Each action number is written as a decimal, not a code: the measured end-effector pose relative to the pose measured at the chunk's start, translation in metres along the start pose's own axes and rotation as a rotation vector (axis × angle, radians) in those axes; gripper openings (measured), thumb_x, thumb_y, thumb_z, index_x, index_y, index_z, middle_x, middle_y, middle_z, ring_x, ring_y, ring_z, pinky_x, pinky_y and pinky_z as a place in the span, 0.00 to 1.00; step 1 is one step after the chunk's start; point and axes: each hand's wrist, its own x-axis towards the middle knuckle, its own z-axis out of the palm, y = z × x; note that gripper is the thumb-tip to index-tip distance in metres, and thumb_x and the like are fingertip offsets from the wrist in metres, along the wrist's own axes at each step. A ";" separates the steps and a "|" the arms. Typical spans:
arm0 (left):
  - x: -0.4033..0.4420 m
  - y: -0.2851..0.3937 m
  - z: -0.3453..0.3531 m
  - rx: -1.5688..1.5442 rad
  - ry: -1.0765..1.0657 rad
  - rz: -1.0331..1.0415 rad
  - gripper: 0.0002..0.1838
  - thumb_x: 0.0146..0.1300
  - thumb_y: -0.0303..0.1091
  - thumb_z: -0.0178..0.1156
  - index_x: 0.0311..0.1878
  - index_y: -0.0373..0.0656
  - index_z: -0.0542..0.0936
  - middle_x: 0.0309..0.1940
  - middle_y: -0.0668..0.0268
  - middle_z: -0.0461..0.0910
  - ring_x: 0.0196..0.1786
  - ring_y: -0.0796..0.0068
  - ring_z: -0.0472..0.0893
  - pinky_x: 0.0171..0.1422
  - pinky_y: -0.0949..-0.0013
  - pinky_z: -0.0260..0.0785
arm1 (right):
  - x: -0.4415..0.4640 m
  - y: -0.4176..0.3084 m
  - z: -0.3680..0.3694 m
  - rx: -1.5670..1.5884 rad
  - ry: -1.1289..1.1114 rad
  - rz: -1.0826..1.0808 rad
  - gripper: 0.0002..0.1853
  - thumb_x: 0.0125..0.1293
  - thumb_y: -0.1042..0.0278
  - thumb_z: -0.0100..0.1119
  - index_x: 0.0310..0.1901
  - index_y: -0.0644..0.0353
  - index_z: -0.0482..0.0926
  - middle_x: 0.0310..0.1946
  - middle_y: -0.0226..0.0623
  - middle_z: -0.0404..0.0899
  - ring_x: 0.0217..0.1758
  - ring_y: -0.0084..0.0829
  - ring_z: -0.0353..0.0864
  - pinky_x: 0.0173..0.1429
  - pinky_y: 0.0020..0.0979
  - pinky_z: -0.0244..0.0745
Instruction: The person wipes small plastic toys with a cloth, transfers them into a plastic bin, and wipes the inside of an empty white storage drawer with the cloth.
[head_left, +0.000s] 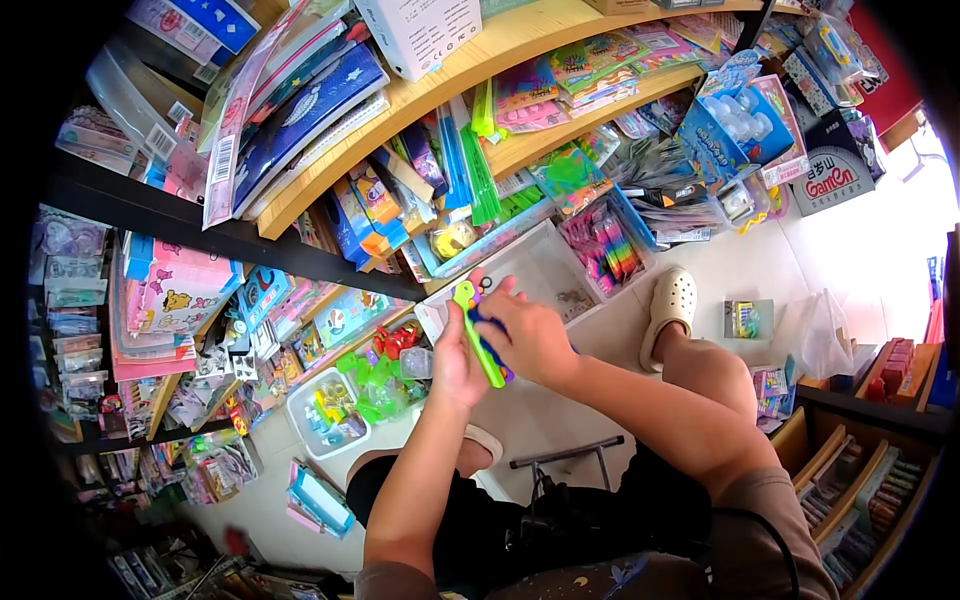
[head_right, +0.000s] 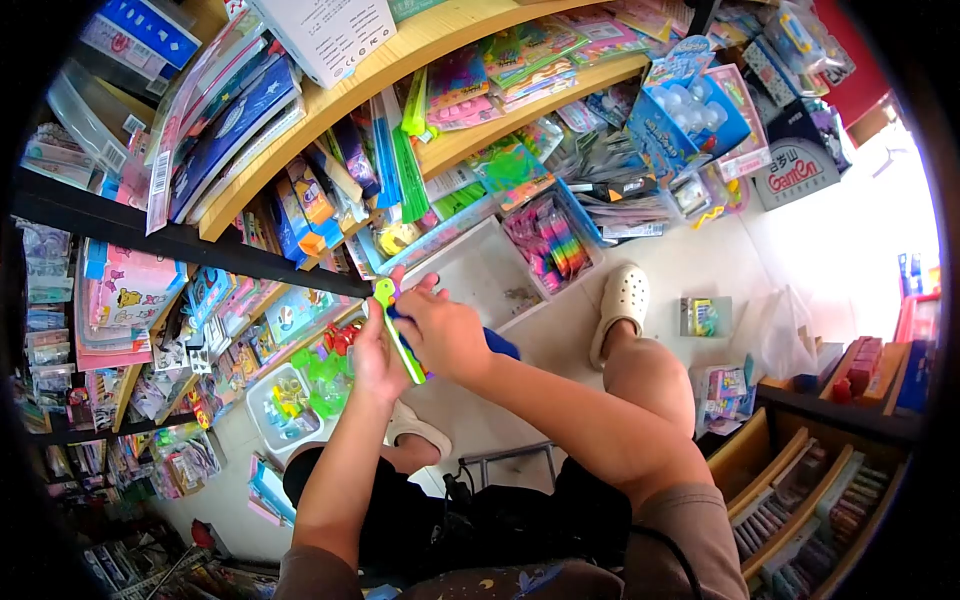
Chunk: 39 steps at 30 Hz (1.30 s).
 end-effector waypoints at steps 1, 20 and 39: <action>0.000 0.001 -0.001 0.009 0.016 0.011 0.28 0.68 0.55 0.34 0.68 0.55 0.55 0.65 0.58 0.60 0.66 0.57 0.61 0.69 0.55 0.53 | -0.001 0.000 0.000 0.010 -0.024 -0.073 0.08 0.54 0.65 0.59 0.33 0.56 0.74 0.25 0.42 0.77 0.27 0.46 0.77 0.30 0.41 0.71; 0.003 0.000 -0.004 0.033 0.044 0.025 0.28 0.69 0.54 0.35 0.68 0.52 0.56 0.66 0.54 0.58 0.66 0.57 0.61 0.69 0.54 0.53 | 0.010 0.015 0.002 0.384 -0.123 0.313 0.10 0.49 0.67 0.59 0.31 0.63 0.72 0.22 0.46 0.75 0.27 0.43 0.76 0.32 0.38 0.69; -0.001 0.003 -0.001 0.055 0.039 0.031 0.29 0.68 0.55 0.36 0.69 0.53 0.55 0.66 0.55 0.59 0.66 0.58 0.61 0.70 0.54 0.51 | 0.008 0.014 0.005 0.399 -0.151 0.294 0.11 0.51 0.68 0.60 0.33 0.65 0.72 0.25 0.47 0.76 0.29 0.43 0.77 0.35 0.37 0.71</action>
